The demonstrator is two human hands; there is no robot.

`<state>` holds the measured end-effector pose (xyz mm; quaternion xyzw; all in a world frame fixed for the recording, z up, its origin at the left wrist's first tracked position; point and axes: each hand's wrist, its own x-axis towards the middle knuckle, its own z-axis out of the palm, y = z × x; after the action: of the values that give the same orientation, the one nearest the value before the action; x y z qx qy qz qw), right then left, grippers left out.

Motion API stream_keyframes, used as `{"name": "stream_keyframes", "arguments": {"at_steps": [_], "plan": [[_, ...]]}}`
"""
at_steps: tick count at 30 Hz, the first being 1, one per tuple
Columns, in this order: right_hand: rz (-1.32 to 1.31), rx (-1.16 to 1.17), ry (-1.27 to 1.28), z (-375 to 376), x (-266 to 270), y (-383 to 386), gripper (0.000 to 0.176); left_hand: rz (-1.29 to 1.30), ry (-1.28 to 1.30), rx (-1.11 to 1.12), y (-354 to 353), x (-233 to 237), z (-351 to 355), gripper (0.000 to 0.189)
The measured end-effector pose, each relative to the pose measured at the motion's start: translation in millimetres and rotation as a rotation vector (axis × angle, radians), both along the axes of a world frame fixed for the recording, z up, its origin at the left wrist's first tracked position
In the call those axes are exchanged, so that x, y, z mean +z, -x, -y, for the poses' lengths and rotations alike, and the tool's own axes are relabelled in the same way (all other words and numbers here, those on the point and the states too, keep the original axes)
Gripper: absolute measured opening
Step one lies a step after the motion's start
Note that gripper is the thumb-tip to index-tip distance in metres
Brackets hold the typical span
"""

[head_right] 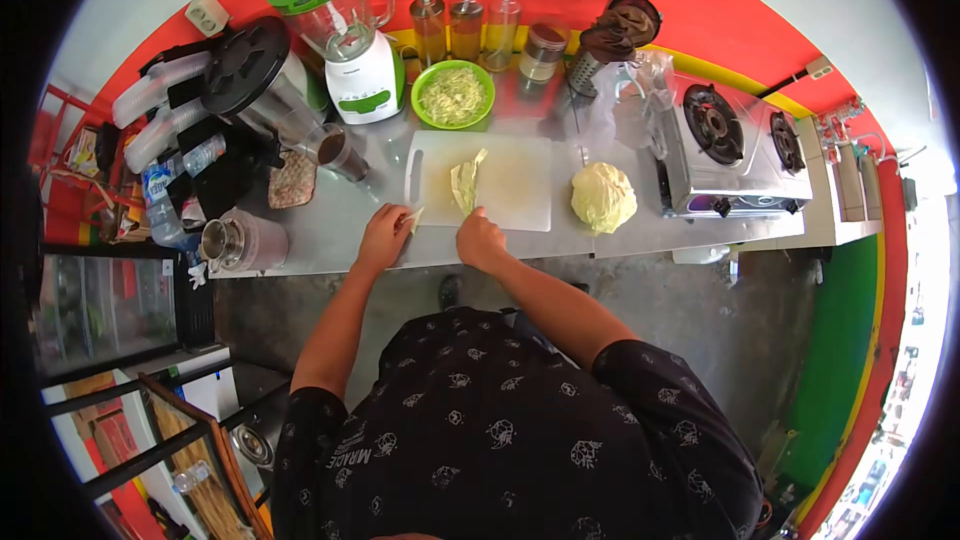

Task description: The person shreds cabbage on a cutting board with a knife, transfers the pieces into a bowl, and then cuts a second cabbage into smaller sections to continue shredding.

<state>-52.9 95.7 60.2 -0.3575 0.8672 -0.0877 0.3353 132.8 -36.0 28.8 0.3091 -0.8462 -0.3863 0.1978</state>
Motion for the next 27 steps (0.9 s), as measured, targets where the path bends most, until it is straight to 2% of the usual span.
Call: {"name": "stream_keyframes", "arguments": {"at_steps": [2,4,10,13,15,19,21,25,27], "plan": [[0.021,-0.036,0.008,15.8,-0.3,-13.3,0.042,-0.040,-0.041,0.015,3.3,2.8,-5.6,0.015],[0.039,-0.078,0.018,28.6,-1.5,-21.8,0.042,-0.151,-0.059,0.139,6.5,-6.3,-12.0,0.013],[0.096,-0.047,0.055,35.1,-0.1,-18.3,0.043,-0.109,0.106,0.198,10.6,-17.8,-23.3,0.017],[0.089,0.027,0.109,12.9,3.1,-0.3,0.043,-0.111,0.104,0.220,9.4,-15.3,-27.6,0.029],[0.082,0.071,0.165,-8.7,2.7,14.5,0.041,-0.144,0.143,0.243,10.9,-13.6,-31.1,0.029],[0.081,-0.017,0.272,-58.6,-0.1,45.5,0.041,-0.214,0.111,0.352,13.1,-15.8,-32.7,0.028],[0.096,-0.093,0.285,-78.1,0.7,58.5,0.039,-0.221,0.164,0.335,15.3,-12.8,-30.1,0.024],[0.061,-0.181,0.379,-100.6,4.4,73.4,0.038,-0.267,0.059,0.247,41.9,-2.2,-30.1,0.020],[0.121,-0.240,0.405,-104.8,11.7,75.7,0.037,-0.283,0.239,0.014,66.3,3.8,-30.5,0.021]]}}
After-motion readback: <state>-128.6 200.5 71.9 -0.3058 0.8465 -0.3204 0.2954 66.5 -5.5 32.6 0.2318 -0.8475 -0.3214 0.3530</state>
